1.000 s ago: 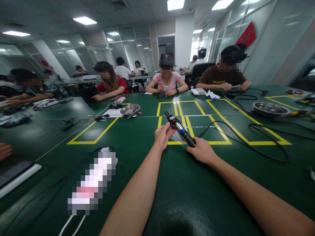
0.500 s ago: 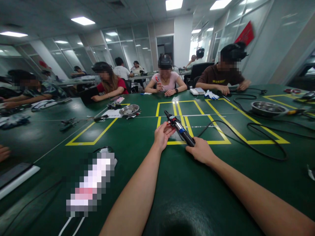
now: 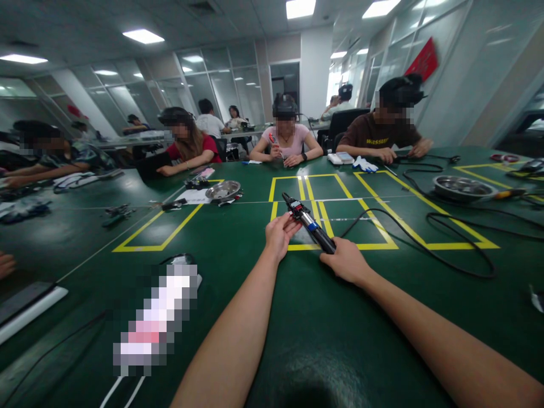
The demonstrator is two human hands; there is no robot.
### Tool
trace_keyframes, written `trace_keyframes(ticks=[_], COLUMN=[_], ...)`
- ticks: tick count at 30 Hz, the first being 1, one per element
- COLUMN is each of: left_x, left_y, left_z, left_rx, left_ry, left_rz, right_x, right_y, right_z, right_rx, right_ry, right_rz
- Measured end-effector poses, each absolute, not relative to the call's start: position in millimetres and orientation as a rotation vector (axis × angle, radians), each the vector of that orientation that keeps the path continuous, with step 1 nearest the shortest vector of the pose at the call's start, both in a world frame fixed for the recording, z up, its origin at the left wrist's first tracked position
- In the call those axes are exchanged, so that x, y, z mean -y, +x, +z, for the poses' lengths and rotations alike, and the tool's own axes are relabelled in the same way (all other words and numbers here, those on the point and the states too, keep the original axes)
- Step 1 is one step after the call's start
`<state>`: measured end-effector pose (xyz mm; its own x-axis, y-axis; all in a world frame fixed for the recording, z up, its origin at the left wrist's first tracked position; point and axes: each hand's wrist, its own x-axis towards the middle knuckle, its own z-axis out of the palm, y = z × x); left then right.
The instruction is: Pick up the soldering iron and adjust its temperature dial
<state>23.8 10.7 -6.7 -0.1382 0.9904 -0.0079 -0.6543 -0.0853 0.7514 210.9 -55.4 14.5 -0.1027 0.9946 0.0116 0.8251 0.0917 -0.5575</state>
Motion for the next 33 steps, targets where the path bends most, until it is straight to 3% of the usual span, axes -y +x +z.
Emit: trace_keyframes(ticks=[33], left_x=[-9.6], left_y=[23.0], left_z=[-5.0], left_rx=[-0.704], left_ry=[0.615], left_rz=[1.601], right_x=[55.8], right_y=[210.1], right_z=[15.9], right_rx=[1.97], right_ry=[-1.784], right_rz=[0.61])
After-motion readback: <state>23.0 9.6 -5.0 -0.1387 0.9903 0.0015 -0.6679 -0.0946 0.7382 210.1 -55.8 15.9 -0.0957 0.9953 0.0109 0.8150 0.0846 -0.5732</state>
